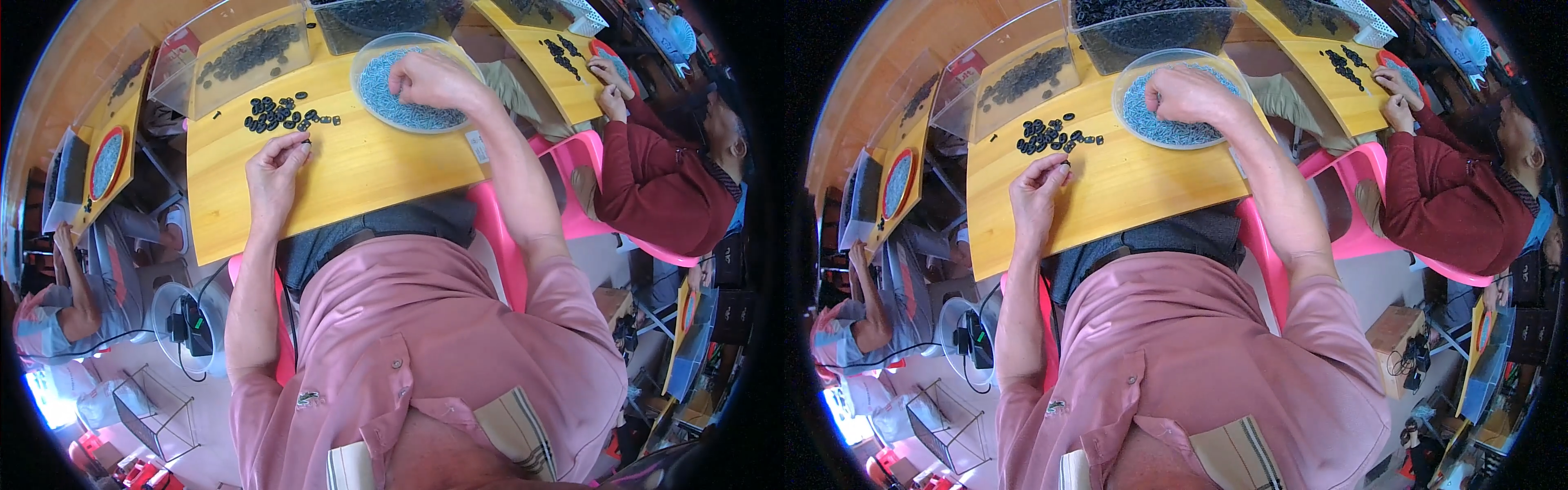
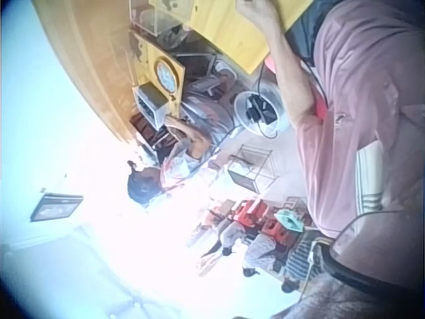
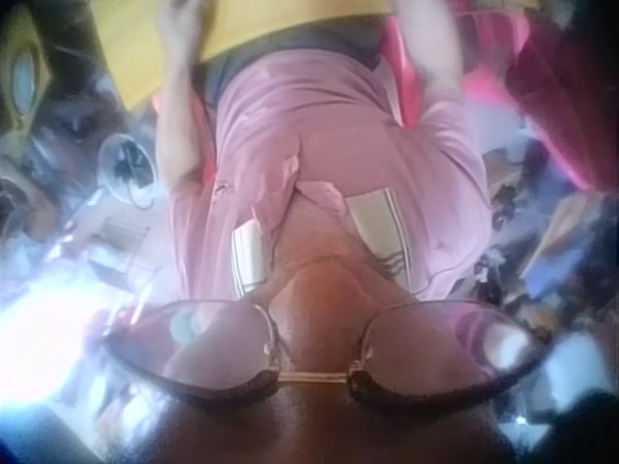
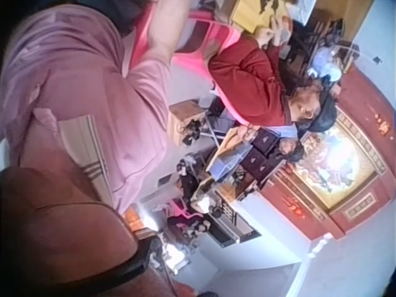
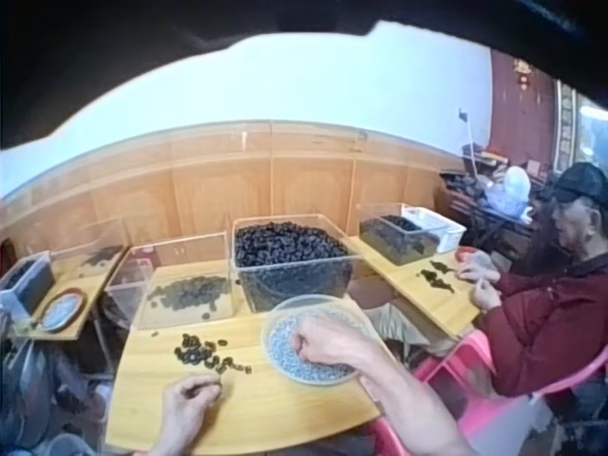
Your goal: The person assembles small components by picking pins from a tray and inserting them into plastic pieces by hand.
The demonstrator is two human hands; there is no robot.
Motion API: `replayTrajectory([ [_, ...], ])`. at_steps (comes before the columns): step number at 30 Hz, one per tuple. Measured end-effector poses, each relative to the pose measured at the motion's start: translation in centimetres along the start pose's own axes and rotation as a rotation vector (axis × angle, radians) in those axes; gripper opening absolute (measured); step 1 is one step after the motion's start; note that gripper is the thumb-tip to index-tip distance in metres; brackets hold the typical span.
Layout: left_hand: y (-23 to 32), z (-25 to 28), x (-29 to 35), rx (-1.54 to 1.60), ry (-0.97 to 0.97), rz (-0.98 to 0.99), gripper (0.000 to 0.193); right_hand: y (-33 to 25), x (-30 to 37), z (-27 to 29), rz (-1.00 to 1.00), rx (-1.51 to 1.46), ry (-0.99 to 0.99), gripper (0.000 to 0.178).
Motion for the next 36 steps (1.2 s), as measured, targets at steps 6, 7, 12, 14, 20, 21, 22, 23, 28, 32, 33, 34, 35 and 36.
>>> replayTrajectory([
  [6,0.2,0.0,0.0,-0.004,-0.012,-0.002,0.019,-0.7,-0.2,-2.3,0.062,0.062,-0.075,0.026],
  [7,0.2,0.0,0.0,-0.005,-0.011,0.000,0.019,-0.7,-0.3,-2.5,0.073,0.066,-0.089,0.027],
  [12,0.5,-0.1,0.0,-0.034,-0.020,-0.007,0.019,0.2,-1.0,-2.3,0.035,-0.029,-0.148,0.025],
  [14,0.6,-0.2,0.1,-0.045,-0.033,-0.006,0.019,0.2,-1.0,-2.3,0.032,-0.050,-0.142,0.025],
  [20,0.2,0.0,0.0,-0.039,-0.042,-0.002,0.018,-0.3,-1.1,-2.6,-0.028,-0.051,-0.112,0.018],
  [21,0.3,0.0,0.0,-0.039,-0.043,-0.003,0.018,-0.3,-1.2,-2.6,-0.035,-0.044,-0.108,0.017],
  [22,0.5,-0.1,0.0,-0.040,-0.044,0.008,0.019,-0.2,-1.2,-2.7,-0.041,-0.038,-0.104,0.015],
  [23,0.6,-0.1,0.1,-0.042,-0.044,0.019,0.019,0.0,-1.3,-2.7,-0.041,-0.038,-0.104,0.015],
  [28,0.5,-0.3,0.0,0.230,-0.015,0.151,0.023,0.7,-1.4,-2.1,0.003,-0.271,-0.072,0.014],
  [32,0.1,-0.6,0.1,0.622,-0.017,0.276,0.023,-1.5,-0.9,-1.4,0.087,-0.468,-0.016,0.011],
  [33,0.0,-0.8,0.2,0.643,-0.013,0.282,0.023,-2.4,-0.8,-1.6,0.096,-0.611,-0.031,0.011],
  [34,0.0,-1.0,0.1,0.639,-0.004,0.280,0.023,-3.1,-0.5,-1.8,0.098,-0.752,-0.045,0.010],
  [35,-0.1,-1.1,0.1,0.669,-0.016,0.288,0.023,-4.0,-0.3,-2.4,0.105,-0.756,-0.050,0.010],
  [36,-0.1,-1.2,0.1,0.699,-0.028,0.295,0.023,-5.0,-0.2,-3.2,0.159,-0.757,-0.003,0.011],
])
Point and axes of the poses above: each hand's wrist, its own x-axis away from the middle knuckle, its own z-axis out of the back of the hand, y = z × x, the point moved 1 cm from there along -x, towards the middle knuckle, and after that the axes turned 1 degree about y, right-handed, at the moved point
